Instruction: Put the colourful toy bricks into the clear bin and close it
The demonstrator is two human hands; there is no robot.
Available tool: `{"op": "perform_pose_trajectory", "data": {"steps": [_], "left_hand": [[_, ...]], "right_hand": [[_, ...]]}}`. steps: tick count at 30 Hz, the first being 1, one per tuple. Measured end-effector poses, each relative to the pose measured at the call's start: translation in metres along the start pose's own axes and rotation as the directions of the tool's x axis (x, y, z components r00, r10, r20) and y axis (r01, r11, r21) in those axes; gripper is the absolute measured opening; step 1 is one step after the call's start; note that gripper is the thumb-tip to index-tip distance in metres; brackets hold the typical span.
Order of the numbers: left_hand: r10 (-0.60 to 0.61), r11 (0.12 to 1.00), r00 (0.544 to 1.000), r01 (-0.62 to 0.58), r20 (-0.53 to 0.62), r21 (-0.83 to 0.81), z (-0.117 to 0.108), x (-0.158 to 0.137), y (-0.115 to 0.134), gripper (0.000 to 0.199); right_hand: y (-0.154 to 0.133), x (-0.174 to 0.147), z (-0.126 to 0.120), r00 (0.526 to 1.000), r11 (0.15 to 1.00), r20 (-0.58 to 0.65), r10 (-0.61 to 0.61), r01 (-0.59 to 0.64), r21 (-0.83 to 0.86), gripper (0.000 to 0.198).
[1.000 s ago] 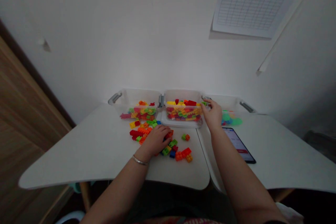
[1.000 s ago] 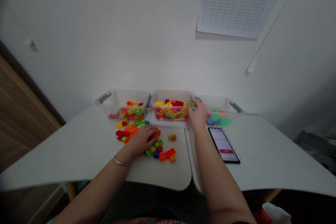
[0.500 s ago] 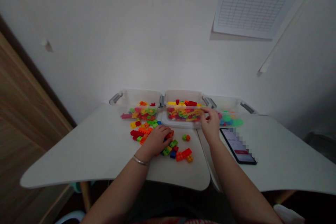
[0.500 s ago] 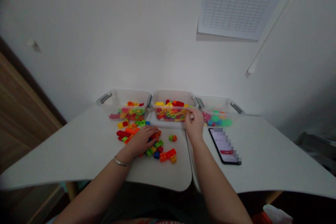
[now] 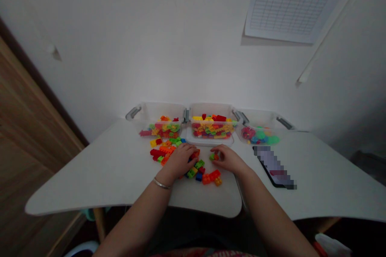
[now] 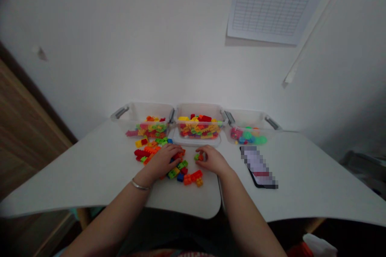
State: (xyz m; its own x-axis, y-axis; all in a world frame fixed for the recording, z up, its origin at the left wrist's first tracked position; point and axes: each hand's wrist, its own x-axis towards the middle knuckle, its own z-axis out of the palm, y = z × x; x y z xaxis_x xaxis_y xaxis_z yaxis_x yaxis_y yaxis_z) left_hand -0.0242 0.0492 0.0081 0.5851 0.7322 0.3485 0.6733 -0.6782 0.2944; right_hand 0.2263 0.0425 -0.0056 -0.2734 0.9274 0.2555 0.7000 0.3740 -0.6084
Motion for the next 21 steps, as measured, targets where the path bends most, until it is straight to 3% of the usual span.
{"op": "perform_pose_trajectory", "data": {"steps": [8,15,18,21], "left_hand": [[0.005,1.000,1.000,-0.005,0.009,0.003,-0.0009,0.0001,0.0004,0.028],[0.004,1.000,1.000,-0.005,0.009,0.007,-0.0009,0.0007,0.0001,0.027],[0.002,1.000,1.000,-0.002,0.011,0.013,-0.0008,0.0006,0.0000,0.028],[0.003,1.000,1.000,-0.003,0.011,0.014,-0.0005,0.0006,0.0000,0.029]], "right_hand": [[-0.0029,-0.0023,0.0012,1.000,0.992,-0.013,-0.013,0.011,-0.122,0.016],[-0.0058,-0.0023,0.0040,0.994,0.998,-0.107,0.002,-0.010,-0.069,0.023],[-0.0034,-0.0023,0.0043,0.972,0.999,-0.234,-0.037,0.030,-0.033,0.026],[-0.0015,-0.0030,0.0023,0.887,0.998,-0.457,-0.057,0.048,-0.031,0.033]]}}
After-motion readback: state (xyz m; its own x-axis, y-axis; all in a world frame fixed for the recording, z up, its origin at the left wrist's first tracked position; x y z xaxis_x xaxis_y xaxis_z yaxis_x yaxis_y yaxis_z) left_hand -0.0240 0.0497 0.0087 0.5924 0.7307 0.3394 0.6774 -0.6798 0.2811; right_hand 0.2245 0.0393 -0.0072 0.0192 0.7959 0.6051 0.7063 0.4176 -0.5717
